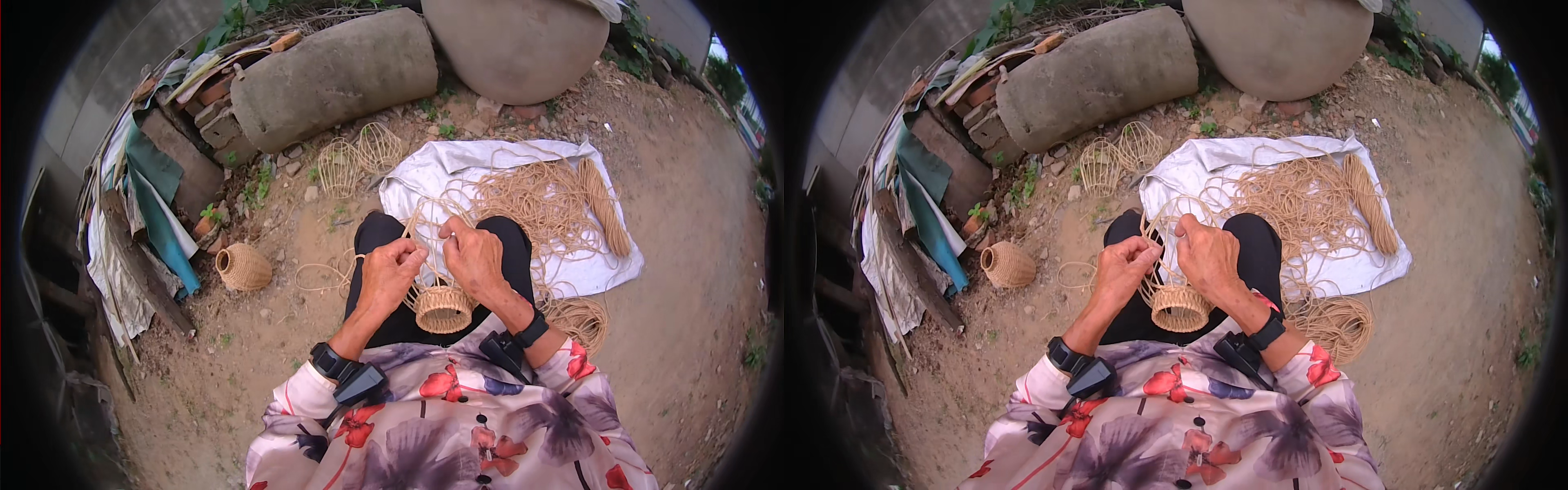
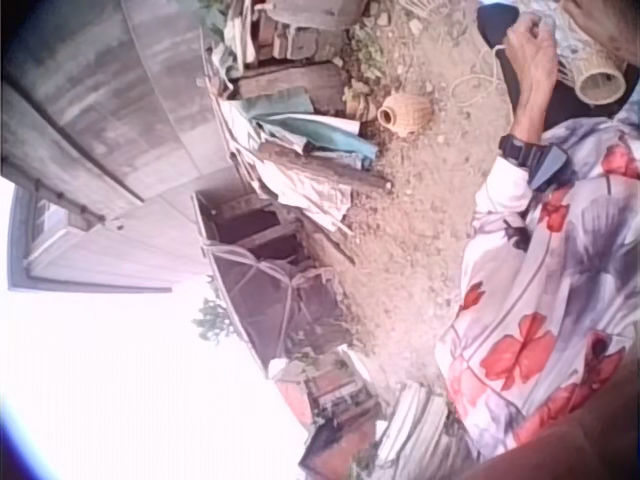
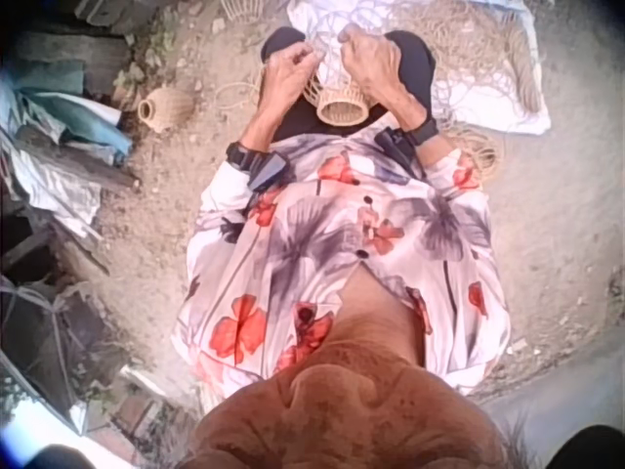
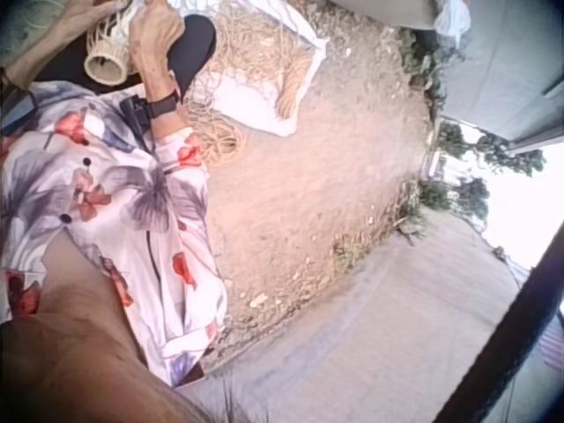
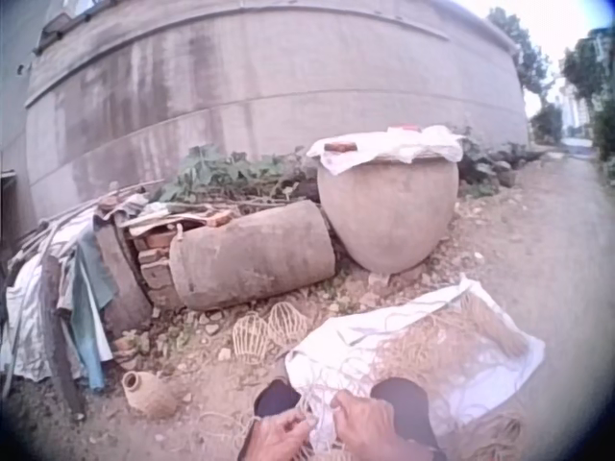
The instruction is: Weaving a small basket or trap from thin wooden strips.
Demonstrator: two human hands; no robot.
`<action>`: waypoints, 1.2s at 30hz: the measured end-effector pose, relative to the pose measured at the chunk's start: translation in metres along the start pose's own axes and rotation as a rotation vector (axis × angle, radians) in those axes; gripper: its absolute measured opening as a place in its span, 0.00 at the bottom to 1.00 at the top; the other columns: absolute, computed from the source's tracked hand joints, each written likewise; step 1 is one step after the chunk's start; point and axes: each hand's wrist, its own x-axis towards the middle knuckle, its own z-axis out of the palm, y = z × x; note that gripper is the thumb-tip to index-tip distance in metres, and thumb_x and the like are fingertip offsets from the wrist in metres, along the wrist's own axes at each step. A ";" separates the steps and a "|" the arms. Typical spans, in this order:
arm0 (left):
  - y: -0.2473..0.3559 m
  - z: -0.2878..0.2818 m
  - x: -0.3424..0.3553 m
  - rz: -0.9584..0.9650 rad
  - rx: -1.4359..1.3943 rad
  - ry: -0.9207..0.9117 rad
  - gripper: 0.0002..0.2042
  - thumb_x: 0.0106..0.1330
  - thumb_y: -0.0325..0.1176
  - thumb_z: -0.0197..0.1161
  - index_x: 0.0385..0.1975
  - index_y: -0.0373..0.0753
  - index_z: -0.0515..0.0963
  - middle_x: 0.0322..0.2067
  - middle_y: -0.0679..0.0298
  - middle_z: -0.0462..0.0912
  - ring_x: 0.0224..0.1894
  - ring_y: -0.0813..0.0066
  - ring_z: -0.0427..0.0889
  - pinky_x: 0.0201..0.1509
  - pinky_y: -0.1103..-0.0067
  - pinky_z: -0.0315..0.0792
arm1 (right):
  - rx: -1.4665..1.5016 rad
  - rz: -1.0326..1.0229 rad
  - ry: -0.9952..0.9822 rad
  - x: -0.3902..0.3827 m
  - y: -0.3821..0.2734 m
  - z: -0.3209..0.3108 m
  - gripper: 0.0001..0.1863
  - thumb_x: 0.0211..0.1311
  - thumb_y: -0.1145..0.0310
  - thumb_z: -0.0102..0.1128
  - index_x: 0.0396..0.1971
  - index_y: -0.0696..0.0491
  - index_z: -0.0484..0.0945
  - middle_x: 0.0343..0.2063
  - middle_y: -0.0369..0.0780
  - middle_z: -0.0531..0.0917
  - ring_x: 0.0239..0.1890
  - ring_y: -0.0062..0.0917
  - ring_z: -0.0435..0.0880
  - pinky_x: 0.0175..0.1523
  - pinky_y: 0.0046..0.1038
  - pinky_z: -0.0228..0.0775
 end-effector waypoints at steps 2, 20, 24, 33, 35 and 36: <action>0.004 0.000 -0.005 0.475 0.595 0.158 0.08 0.61 0.35 0.65 0.37 0.40 0.81 0.19 0.62 0.78 0.19 0.71 0.76 0.25 0.76 0.68 | 0.029 0.006 0.017 0.000 0.002 0.000 0.05 0.55 0.72 0.55 0.31 0.53 0.77 0.17 0.47 0.80 0.24 0.45 0.82 0.32 0.44 0.71; 0.011 0.006 -0.034 0.195 0.128 0.104 0.09 0.61 0.21 0.61 0.40 0.36 0.76 0.23 0.70 0.75 0.23 0.86 0.75 0.28 0.87 0.71 | 0.056 0.085 0.213 0.004 0.018 -0.008 0.07 0.49 0.75 0.57 0.30 0.51 0.76 0.23 0.40 0.78 0.31 0.38 0.78 0.37 0.38 0.68; 0.005 -0.009 -0.040 0.142 0.065 0.205 0.16 0.61 0.24 0.62 0.49 0.37 0.70 0.30 0.66 0.77 0.23 0.84 0.76 0.25 0.87 0.71 | 0.006 -0.001 0.196 0.004 0.022 -0.008 0.08 0.48 0.74 0.57 0.31 0.52 0.75 0.31 0.41 0.75 0.39 0.39 0.76 0.44 0.39 0.67; -0.019 -0.032 -0.050 -0.039 0.047 0.134 0.16 0.62 0.22 0.52 0.51 0.38 0.73 0.43 0.59 0.77 0.24 0.79 0.78 0.26 0.80 0.75 | -0.117 -0.070 -0.023 0.027 -0.005 -0.018 0.21 0.50 0.63 0.61 0.44 0.55 0.75 0.40 0.45 0.74 0.43 0.44 0.75 0.47 0.45 0.71; -0.018 -0.029 -0.046 0.009 0.085 0.154 0.19 0.61 0.20 0.52 0.53 0.39 0.72 0.44 0.57 0.77 0.26 0.76 0.79 0.29 0.78 0.75 | -0.149 -0.065 -0.058 0.031 0.002 -0.015 0.20 0.50 0.65 0.60 0.44 0.55 0.75 0.41 0.46 0.75 0.44 0.45 0.76 0.48 0.45 0.71; -0.018 -0.030 -0.042 0.056 0.127 0.177 0.22 0.59 0.19 0.51 0.55 0.39 0.71 0.46 0.56 0.77 0.29 0.73 0.81 0.32 0.76 0.76 | -0.176 -0.061 -0.093 0.034 0.002 -0.015 0.19 0.51 0.66 0.58 0.45 0.54 0.74 0.43 0.47 0.75 0.46 0.47 0.77 0.49 0.44 0.71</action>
